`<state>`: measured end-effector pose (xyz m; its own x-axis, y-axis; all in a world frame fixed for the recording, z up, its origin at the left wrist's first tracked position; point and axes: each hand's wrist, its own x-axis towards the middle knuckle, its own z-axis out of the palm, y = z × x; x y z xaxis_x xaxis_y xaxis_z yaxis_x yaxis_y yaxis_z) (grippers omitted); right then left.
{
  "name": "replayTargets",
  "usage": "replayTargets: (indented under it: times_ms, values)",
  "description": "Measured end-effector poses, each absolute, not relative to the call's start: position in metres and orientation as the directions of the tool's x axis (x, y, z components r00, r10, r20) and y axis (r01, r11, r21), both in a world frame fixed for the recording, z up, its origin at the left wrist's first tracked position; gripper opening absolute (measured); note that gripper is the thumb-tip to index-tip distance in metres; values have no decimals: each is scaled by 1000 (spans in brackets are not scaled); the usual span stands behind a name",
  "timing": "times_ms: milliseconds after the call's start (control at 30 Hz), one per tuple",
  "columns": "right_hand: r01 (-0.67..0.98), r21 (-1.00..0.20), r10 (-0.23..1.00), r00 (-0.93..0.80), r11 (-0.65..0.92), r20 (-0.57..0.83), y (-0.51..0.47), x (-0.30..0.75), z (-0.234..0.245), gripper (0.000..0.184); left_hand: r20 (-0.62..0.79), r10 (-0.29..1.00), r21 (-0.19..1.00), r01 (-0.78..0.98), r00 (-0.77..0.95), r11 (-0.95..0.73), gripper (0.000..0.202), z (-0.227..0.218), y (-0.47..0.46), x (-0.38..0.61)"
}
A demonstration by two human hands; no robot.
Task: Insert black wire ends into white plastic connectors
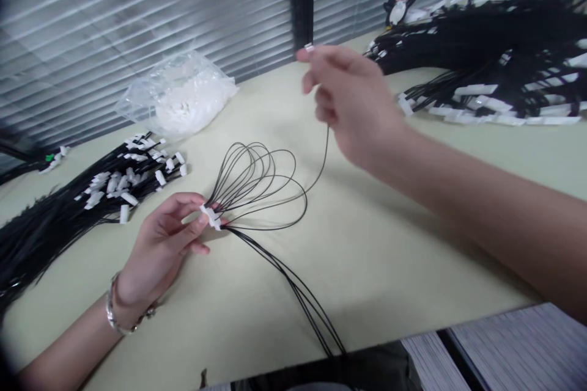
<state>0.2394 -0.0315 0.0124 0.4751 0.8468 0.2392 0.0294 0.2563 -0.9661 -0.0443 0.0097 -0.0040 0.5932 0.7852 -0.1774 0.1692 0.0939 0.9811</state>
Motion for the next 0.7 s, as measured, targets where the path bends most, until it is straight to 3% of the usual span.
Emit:
replayTargets:
  times_ms: [67, 167, 233, 433, 700]
  values:
    - [289, -891, 840, 325, 349, 434, -43, 204, 12, 29, -172, 781, 982, 166, 601, 88, 24, -4, 10, -45]
    - [524, -761, 902, -35, 383, 430, -61, 164, 7, 19, -162, 780, 984, 157, 604, 82, 24, -4, 9, -45]
    - [588, -687, 888, -128, 427, 443, -68, 150, 1, 16, -162, 781, 985, 151, 603, 88, 23, -4, 8, -45]
    - [651, -663, 910, -104, 368, 402, -67, 149, -9, 13, -194, 759, 981, 124, 622, 150, 21, -2, 5, -44]
    - [706, -585, 904, -201, 400, 376, -73, 139, -12, 21, -212, 740, 977, 135, 639, 164, 21, -2, -2, -43]
